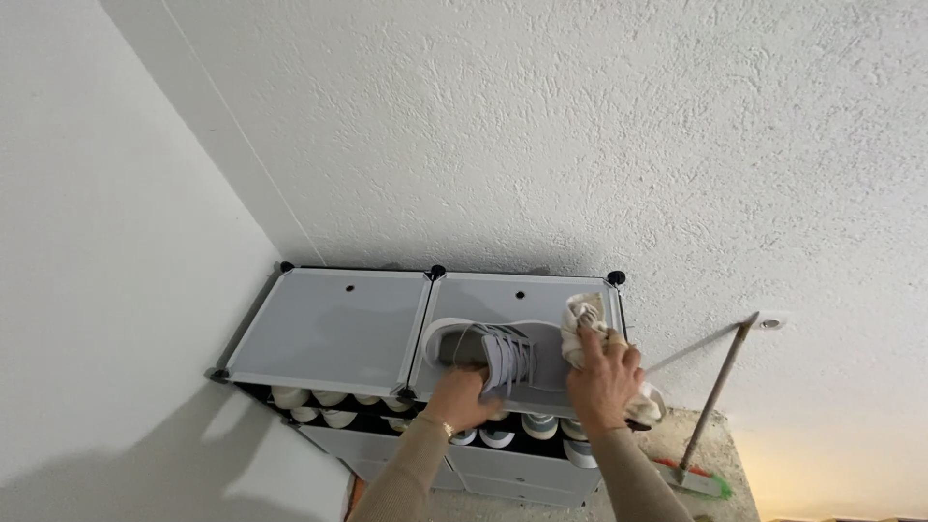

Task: The person removes several pairs of sneakers from a multi-tiered shoe rack, including blue and white pairs, and places them back. They then use a white cloth to wipe the exterior of a grey sneaker resting on the top shelf of the rack.

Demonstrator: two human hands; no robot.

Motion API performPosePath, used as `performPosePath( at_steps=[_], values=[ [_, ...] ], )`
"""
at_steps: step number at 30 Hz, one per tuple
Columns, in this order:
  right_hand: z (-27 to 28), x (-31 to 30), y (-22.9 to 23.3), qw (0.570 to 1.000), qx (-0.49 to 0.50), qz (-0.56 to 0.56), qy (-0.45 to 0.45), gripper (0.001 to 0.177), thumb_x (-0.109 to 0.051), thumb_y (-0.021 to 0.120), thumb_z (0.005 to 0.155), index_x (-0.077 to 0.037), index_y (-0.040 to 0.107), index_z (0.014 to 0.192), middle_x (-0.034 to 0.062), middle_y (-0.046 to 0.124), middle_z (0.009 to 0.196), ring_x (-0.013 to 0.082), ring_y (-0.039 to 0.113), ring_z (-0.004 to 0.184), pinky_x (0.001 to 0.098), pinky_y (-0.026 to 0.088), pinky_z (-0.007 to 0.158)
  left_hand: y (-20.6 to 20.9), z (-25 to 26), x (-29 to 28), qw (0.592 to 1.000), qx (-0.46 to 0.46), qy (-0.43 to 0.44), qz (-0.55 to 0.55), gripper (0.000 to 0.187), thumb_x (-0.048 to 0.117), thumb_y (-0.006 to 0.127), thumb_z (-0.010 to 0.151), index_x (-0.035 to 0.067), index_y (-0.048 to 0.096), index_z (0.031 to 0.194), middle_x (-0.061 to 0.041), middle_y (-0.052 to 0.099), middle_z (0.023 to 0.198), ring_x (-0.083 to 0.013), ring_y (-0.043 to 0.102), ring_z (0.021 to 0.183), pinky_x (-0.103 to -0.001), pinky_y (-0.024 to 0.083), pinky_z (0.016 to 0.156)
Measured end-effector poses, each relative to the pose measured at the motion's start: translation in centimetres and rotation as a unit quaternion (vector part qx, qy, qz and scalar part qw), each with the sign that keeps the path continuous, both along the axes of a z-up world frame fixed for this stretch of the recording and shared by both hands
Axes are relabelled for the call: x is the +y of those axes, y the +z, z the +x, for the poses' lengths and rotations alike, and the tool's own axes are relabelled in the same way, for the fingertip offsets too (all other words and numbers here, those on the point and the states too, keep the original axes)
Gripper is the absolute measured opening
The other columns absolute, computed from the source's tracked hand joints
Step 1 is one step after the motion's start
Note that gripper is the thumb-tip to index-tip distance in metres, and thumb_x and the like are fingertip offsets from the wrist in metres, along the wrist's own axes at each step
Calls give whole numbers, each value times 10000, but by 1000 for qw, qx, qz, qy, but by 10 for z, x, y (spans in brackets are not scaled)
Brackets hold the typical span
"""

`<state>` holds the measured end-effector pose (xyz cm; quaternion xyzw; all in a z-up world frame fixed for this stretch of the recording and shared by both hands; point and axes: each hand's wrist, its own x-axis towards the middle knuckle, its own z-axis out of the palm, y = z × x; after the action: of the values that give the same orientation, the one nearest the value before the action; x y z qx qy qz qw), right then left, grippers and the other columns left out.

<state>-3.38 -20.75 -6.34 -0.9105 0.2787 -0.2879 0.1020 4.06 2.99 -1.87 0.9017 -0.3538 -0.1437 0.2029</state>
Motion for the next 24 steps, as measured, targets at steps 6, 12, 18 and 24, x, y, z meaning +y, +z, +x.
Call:
performPosePath(
  at_steps=[6, 12, 18, 24],
  values=[
    [11, 51, 19, 978, -88, 1, 187, 674, -108, 670, 720, -307, 627, 1362, 104, 646, 1256, 348, 555, 1035, 469, 500, 824, -34, 39, -30, 988, -142, 60, 2, 636, 559, 663, 966, 53, 595, 587, -137, 646, 577, -361, 642, 532, -500, 445, 498],
    [55, -25, -3, 988, -104, -70, 86, 656, -306, 729, 629, -431, 684, 1271, 59, 662, 991, 333, 677, 846, 463, 559, 715, 21, 32, -41, 990, -96, 80, -72, 501, 350, 631, 938, 19, 576, 566, -121, 566, 485, -261, 582, 467, -326, 455, 499],
    [57, -25, 27, 1000, -15, 19, 9, 684, -357, 749, 689, -451, 609, 1352, 93, 660, 1182, 362, 650, 1078, 492, 591, 801, -11, 23, -68, 950, -10, 208, -234, 520, 381, 688, 932, -33, 636, 621, -227, 608, 580, -360, 673, 596, -407, 470, 522],
    [16, 39, 52, 974, -85, 112, 178, 723, -210, 751, 684, -273, 632, 1394, 285, 639, 1240, 466, 633, 1137, 492, 475, 941, -5, 18, -70, 891, 90, 335, -292, 423, 377, 709, 903, -11, 752, 740, -158, 730, 690, -265, 714, 702, -365, 560, 660]
  ],
)
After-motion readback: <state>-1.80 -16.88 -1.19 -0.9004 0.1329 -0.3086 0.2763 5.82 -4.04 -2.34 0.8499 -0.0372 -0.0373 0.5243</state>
